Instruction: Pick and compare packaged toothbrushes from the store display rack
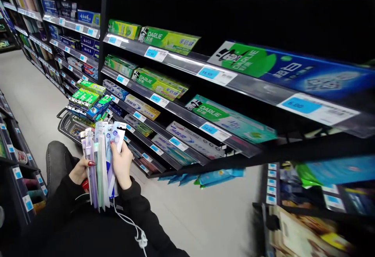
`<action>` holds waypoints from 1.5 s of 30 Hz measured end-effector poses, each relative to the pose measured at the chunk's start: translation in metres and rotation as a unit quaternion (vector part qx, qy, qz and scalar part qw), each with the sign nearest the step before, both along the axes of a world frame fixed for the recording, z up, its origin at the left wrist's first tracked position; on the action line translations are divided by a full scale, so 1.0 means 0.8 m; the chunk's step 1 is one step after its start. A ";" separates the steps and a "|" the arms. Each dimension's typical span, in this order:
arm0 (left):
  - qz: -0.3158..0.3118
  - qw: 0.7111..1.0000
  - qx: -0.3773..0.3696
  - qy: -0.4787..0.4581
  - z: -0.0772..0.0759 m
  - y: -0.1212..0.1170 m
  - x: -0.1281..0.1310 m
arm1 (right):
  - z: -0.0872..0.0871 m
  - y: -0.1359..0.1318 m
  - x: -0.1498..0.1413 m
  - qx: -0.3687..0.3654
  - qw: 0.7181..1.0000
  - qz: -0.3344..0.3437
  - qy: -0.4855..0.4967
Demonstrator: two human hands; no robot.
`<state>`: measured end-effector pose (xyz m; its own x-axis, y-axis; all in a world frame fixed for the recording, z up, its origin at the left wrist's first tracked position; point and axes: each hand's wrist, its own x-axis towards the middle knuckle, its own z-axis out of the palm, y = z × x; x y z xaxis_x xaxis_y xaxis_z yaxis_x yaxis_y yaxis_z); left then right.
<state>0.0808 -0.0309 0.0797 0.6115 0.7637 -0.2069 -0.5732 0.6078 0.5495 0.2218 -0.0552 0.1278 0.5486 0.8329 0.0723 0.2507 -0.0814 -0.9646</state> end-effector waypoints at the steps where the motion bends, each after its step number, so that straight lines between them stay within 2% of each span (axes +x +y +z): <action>1: 0.001 1.000 -0.003 0.002 -0.003 0.001 -0.002 | -0.002 0.001 -0.002 0.011 0.999 0.000 0.038; 4: 0.001 1.000 -0.010 0.008 -0.010 0.003 -0.005 | -0.004 0.002 -0.007 0.002 0.997 0.008 0.081; 11: 0.003 0.999 -0.035 0.020 -0.037 0.011 -0.004 | -0.003 0.012 -0.002 -0.084 0.994 0.000 -0.067; 14: 0.009 0.998 -0.059 0.031 -0.052 0.014 -0.005 | -0.012 0.023 0.009 -0.122 0.989 0.016 -0.076; 16: 0.020 0.996 -0.076 0.040 -0.060 0.016 -0.004 | -0.020 0.028 0.017 -0.127 0.990 0.035 -0.041; 19: 0.033 0.993 -0.099 0.052 -0.065 0.020 -0.001 | -0.032 0.031 0.026 -0.119 0.990 0.072 0.023; 24: 0.030 0.990 -0.123 0.057 -0.076 0.031 0.005 | -0.047 0.032 0.034 -0.092 0.992 0.069 0.043; 29: 0.004 0.990 -0.132 0.053 -0.097 0.041 0.008 | -0.065 0.039 0.033 -0.070 0.974 0.055 0.208; 33: -0.018 0.989 -0.135 0.063 -0.103 0.043 0.011 | -0.075 0.046 0.024 -0.064 0.984 0.011 0.167; 36: -0.025 0.989 -0.129 0.073 -0.099 0.044 0.011 | -0.076 0.052 0.020 -0.098 0.990 -0.009 0.100; 39: -0.026 0.990 -0.117 0.075 -0.096 0.047 0.009 | -0.074 0.058 0.021 -0.109 0.991 -0.010 0.074; 42: -0.027 0.992 -0.100 0.070 -0.096 0.052 0.005 | -0.068 0.061 0.021 -0.061 0.987 0.005 0.152; 45: -0.024 0.995 -0.084 0.057 -0.099 0.058 0.001 | -0.059 0.062 0.019 -0.001 0.969 0.019 0.247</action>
<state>0.0815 0.0155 0.0005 0.6117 0.6835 -0.3983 -0.4816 0.7211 0.4980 0.2370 -0.0058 0.0806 0.4842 0.8533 -0.1933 -0.2382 -0.0840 -0.9676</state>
